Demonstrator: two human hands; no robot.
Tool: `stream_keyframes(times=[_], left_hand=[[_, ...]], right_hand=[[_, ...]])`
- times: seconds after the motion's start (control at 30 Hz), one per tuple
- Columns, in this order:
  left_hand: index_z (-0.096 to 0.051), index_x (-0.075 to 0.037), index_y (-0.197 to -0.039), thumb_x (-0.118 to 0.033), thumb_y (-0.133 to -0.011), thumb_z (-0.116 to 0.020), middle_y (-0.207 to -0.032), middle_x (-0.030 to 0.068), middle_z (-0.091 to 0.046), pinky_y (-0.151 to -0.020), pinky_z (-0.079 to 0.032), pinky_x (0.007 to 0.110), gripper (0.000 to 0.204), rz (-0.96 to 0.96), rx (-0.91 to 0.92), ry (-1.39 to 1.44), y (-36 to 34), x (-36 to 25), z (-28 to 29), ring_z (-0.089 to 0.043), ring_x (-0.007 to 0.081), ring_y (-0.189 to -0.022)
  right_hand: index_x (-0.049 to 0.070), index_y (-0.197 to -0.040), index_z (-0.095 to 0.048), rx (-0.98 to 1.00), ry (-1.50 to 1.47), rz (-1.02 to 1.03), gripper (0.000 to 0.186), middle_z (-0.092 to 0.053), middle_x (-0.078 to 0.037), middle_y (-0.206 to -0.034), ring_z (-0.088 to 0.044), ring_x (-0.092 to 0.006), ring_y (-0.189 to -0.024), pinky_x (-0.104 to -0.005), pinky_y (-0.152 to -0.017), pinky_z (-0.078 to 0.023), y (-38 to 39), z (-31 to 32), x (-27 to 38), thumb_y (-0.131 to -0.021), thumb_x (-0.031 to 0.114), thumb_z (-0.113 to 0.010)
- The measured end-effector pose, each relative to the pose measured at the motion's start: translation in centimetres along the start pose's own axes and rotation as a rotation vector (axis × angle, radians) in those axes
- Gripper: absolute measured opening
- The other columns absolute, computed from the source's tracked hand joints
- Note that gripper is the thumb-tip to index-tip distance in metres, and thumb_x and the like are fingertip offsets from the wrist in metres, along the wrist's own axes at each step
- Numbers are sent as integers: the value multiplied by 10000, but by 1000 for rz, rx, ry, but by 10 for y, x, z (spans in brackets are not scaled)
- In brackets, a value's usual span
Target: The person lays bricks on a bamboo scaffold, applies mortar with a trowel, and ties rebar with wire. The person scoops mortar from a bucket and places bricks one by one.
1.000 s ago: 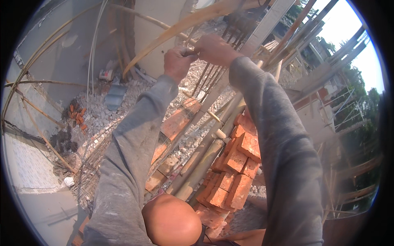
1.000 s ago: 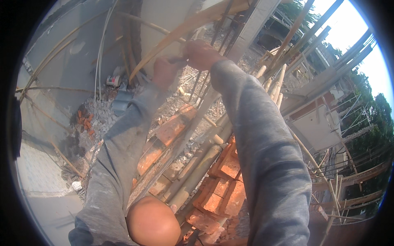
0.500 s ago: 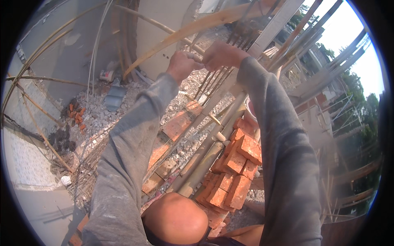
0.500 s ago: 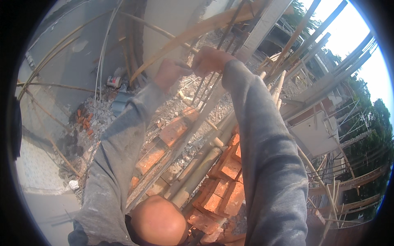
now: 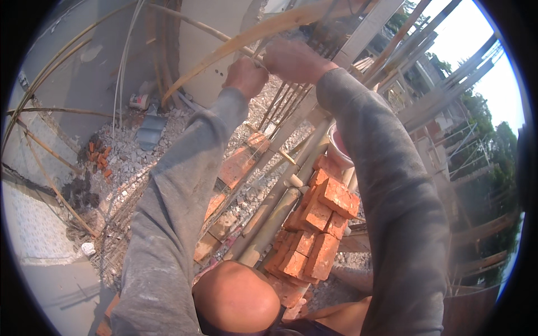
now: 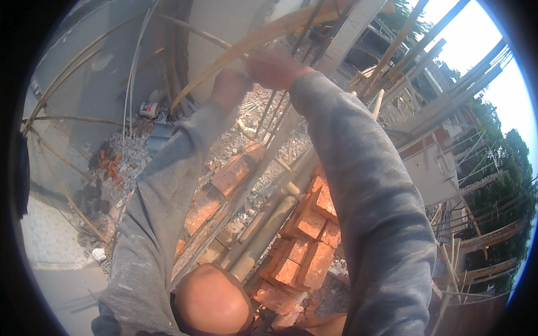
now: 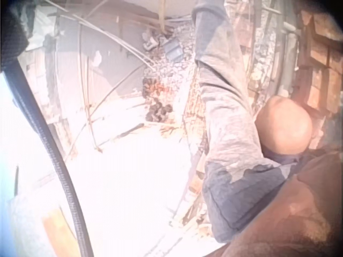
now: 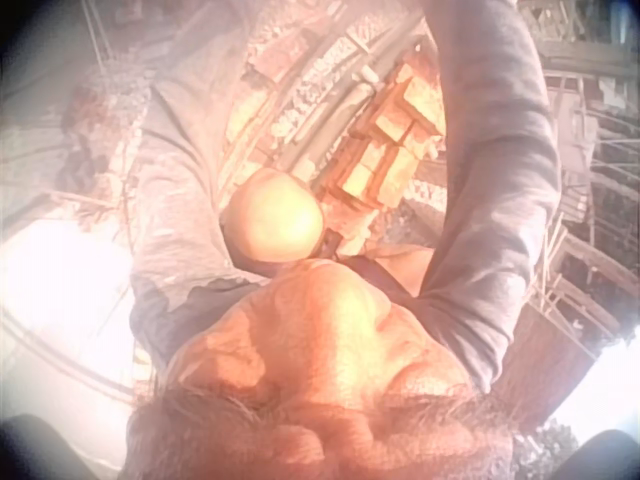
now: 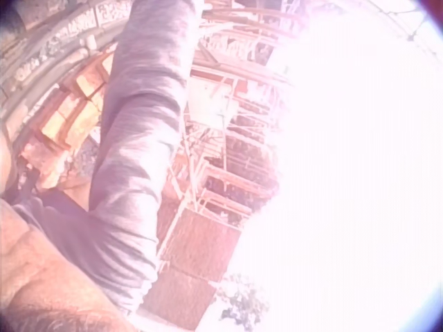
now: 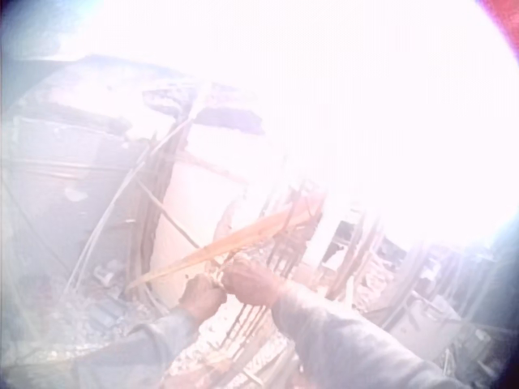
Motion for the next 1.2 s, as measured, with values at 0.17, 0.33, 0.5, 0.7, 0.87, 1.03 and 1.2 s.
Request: stream_keyframes(times=[0.17,0.33,0.5,0.7,0.87,1.03,1.2], left_hand=[[-835,3,-912,-209,-847,-736,-965,253,-794,-934,-589,447,242,-148,-15,123,-4,-6,-1,-785,366,-1003],[-781,82,-1050,-214,-871,-792,-1138,288,-749,-942,-592,452,347,-43,-108,182,6,-6,-12,-742,354,-1124],[-611,-67,-1275,-317,-916,-795,-1305,148,-575,-857,-618,452,475,657,-705,-73,42,-31,-25,-665,247,-1144],[-572,-1,-1215,-226,-936,-709,-1244,175,-600,-872,-579,424,384,66,-499,51,90,-100,-47,-650,273,-1132],[-635,29,-1117,-146,-891,-708,-1030,174,-727,-890,-558,465,295,189,62,825,193,-78,-135,-714,303,-962],[-687,20,-971,-194,-886,-819,-921,110,-727,-799,-557,388,265,572,-85,1193,184,-1,-191,-681,218,-875],[-705,-2,-926,-129,-904,-841,-827,38,-683,-613,-503,296,187,431,-237,1310,152,19,-184,-617,120,-707]], right_hand=[[27,-983,-770,-29,-183,31,153,-744,-149,-1005,-747,-387,-954,-489,-831,-586,-8,0,-8,-897,57,-646],[30,-1011,-751,-36,-125,-16,158,-743,-150,-1024,-739,-379,-997,-491,-833,-580,-16,-10,-1,-917,63,-628],[59,-1158,-734,-244,-8,217,211,-772,-114,-993,-786,-307,-888,-430,-737,-637,-20,-8,-6,-973,132,-666],[-2,-1055,-730,-100,-45,221,204,-684,-166,-1048,-742,-287,-940,-397,-776,-598,-29,-28,-41,-988,160,-626],[-45,-1066,-693,-159,382,337,213,-673,-174,-1027,-740,-313,-958,-393,-775,-597,-23,-26,-15,-963,134,-642],[-9,-1077,-708,-168,-6,257,217,-665,-135,-1076,-726,-276,-938,-358,-774,-603,-15,-19,0,-910,122,-662],[20,-1054,-737,-238,282,391,195,-666,-160,-1092,-722,-317,-952,-388,-800,-605,-16,-28,24,-884,77,-661]])
Point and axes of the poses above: each hand's wrist, its own y-axis away from the middle knuckle, its own z-axis out of the back of the hand, x = y × z, the point moved 6 cm from there along -y, towards the middle knuckle
